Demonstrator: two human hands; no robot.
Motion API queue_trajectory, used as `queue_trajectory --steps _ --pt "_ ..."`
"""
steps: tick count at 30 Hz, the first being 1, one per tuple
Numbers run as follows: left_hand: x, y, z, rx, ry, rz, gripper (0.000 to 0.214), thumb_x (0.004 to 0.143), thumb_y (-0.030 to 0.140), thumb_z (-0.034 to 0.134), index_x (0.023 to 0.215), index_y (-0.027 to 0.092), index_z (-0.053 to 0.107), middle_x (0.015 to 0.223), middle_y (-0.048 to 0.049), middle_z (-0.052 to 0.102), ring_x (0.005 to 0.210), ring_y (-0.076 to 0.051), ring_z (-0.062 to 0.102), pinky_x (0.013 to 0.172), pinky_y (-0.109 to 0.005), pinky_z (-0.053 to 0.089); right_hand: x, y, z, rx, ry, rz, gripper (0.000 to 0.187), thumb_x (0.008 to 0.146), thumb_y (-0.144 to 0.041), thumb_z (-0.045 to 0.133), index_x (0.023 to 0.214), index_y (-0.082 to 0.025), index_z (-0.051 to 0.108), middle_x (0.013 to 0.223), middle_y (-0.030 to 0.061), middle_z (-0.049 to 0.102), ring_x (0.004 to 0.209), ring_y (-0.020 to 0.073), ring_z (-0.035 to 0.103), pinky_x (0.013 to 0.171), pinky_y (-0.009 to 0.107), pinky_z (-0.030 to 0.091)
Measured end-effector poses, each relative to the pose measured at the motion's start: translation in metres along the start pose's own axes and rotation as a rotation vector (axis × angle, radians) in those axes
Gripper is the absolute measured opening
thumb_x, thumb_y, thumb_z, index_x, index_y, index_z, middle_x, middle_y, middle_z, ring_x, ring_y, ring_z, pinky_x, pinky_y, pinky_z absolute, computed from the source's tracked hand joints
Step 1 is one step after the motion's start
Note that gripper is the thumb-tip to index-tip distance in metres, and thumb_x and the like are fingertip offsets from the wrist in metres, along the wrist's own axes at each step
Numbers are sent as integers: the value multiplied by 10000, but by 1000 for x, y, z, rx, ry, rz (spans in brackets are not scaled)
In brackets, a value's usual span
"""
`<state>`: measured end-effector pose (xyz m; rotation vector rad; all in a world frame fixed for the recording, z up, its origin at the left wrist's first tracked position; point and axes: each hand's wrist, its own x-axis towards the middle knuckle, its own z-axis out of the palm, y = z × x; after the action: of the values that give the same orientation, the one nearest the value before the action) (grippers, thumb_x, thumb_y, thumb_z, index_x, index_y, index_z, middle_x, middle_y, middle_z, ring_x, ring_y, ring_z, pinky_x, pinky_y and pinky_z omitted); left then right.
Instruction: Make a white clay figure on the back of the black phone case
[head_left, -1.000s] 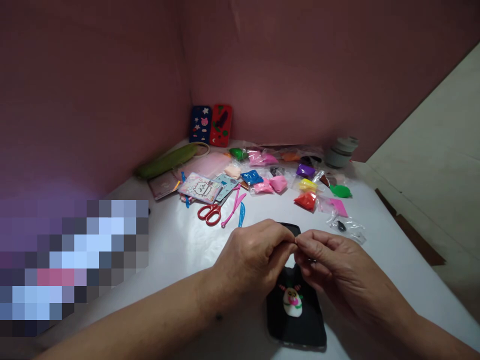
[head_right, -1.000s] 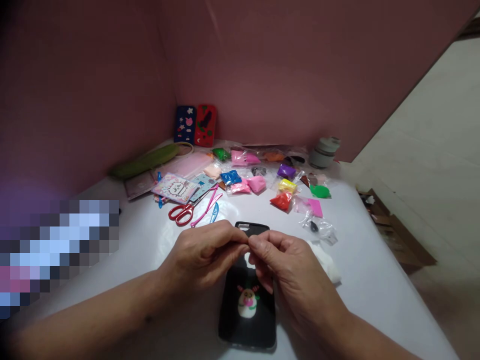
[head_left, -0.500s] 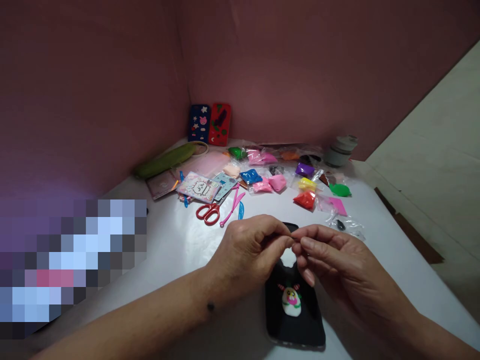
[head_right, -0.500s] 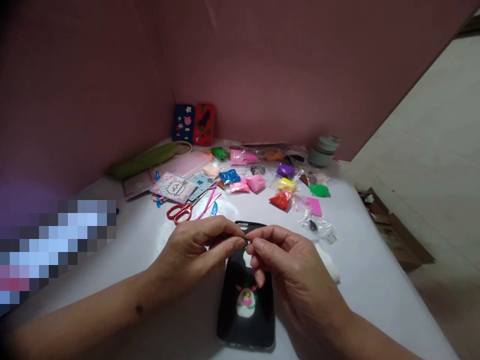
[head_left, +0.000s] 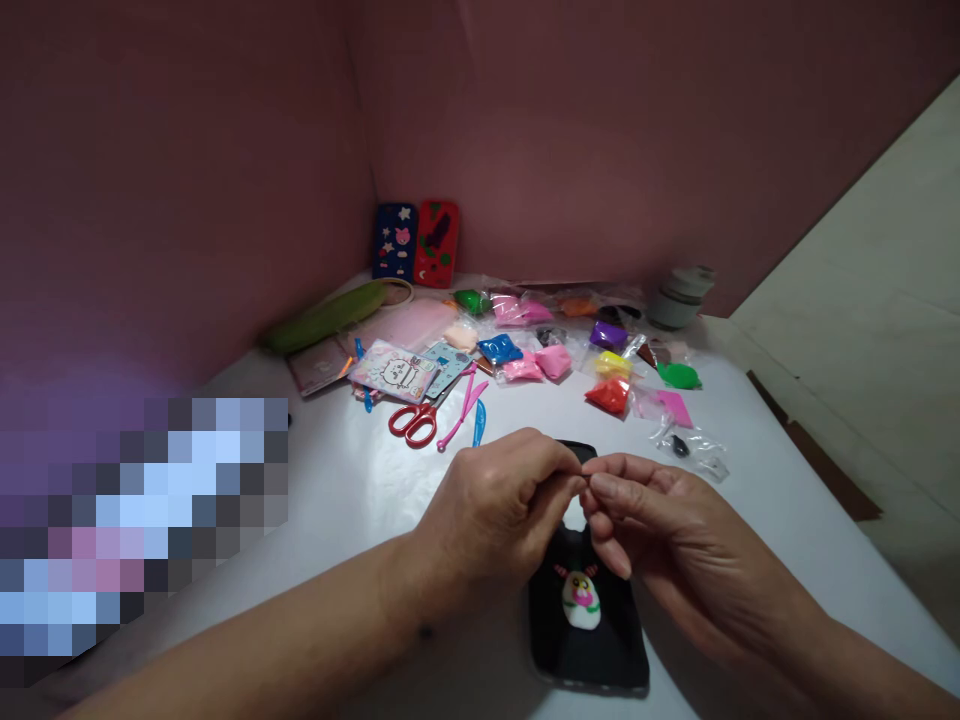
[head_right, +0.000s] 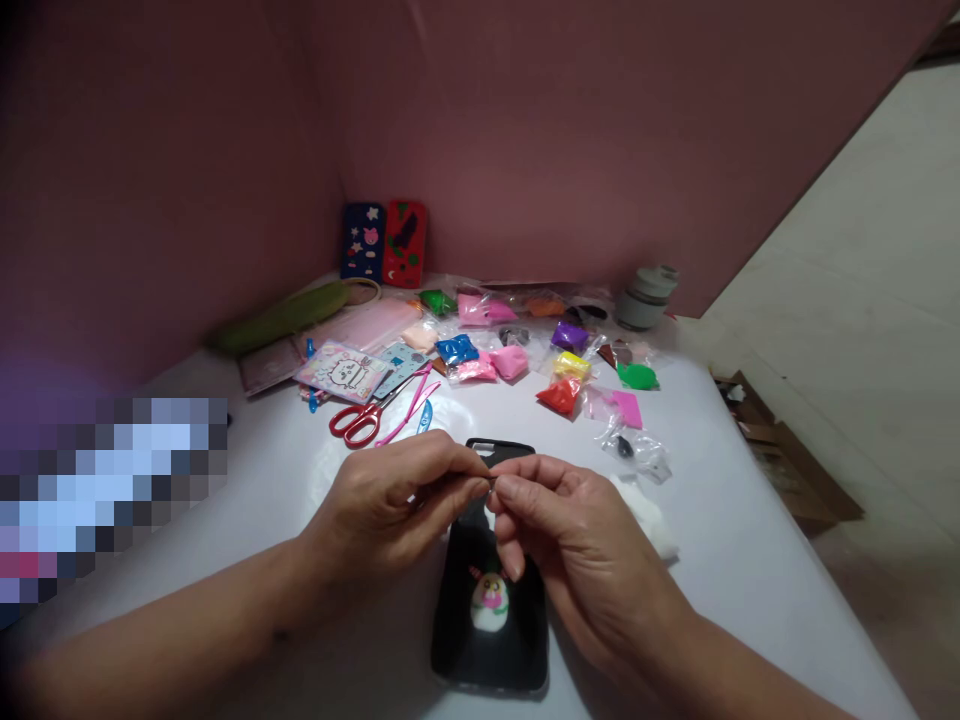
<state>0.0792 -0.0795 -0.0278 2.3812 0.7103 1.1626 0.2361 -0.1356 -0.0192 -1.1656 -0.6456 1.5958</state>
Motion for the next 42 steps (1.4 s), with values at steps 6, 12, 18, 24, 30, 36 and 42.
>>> queue_trajectory --steps 6,12,18,24,30,36,42 --pt "-3 -2 4 110 -8 47 137 855 119 514 794 143 634 688 -4 632 573 -72 570 516 -157 428 3 3 -1 -18 -21 -19 161 738 -273 749 704 -149 653 587 -9 589 436 65 464 469 209 361" --pt "-4 -2 6 138 21 105 152 865 103 504 802 133 639 679 0 620 582 -83 579 508 -167 450 2 3 -1 -29 -9 -16 194 723 -284 764 669 -154 630 578 -15 581 427 62 451 452 205 359" --pt "-6 -4 6 153 -1 107 157 873 113 497 813 129 641 697 -11 621 584 -91 581 513 -180 466 1 2 1 -84 32 -40 208 700 -304 780 670 -152 640 574 -10 586 429 66 453 452 208 361" --pt "-8 -5 6 166 -36 102 179 901 157 466 847 140 636 712 -12 621 591 -87 581 526 -171 470 1 1 1 -129 54 -36 229 656 -322 806 658 -141 665 553 -3 578 431 71 449 440 210 349" --pt "-6 -5 4 152 -64 111 168 894 153 486 847 123 644 716 -14 609 582 -91 574 511 -174 446 2 1 -4 -134 -16 -6 211 702 -325 776 688 -141 675 568 1 580 434 70 444 430 206 365" --pt "-6 -8 2 121 -87 147 162 899 170 487 858 129 638 715 -3 600 585 -84 566 515 -176 426 1 0 -5 -121 -20 24 216 693 -313 785 680 -131 668 569 6 592 430 61 460 420 188 347" --pt "-4 -7 2 70 -101 119 134 882 140 512 853 136 643 728 0 621 598 -70 573 538 -157 427 0 0 -6 -120 -45 30 247 702 -351 781 691 -128 675 577 8 601 434 57 470 416 175 340"
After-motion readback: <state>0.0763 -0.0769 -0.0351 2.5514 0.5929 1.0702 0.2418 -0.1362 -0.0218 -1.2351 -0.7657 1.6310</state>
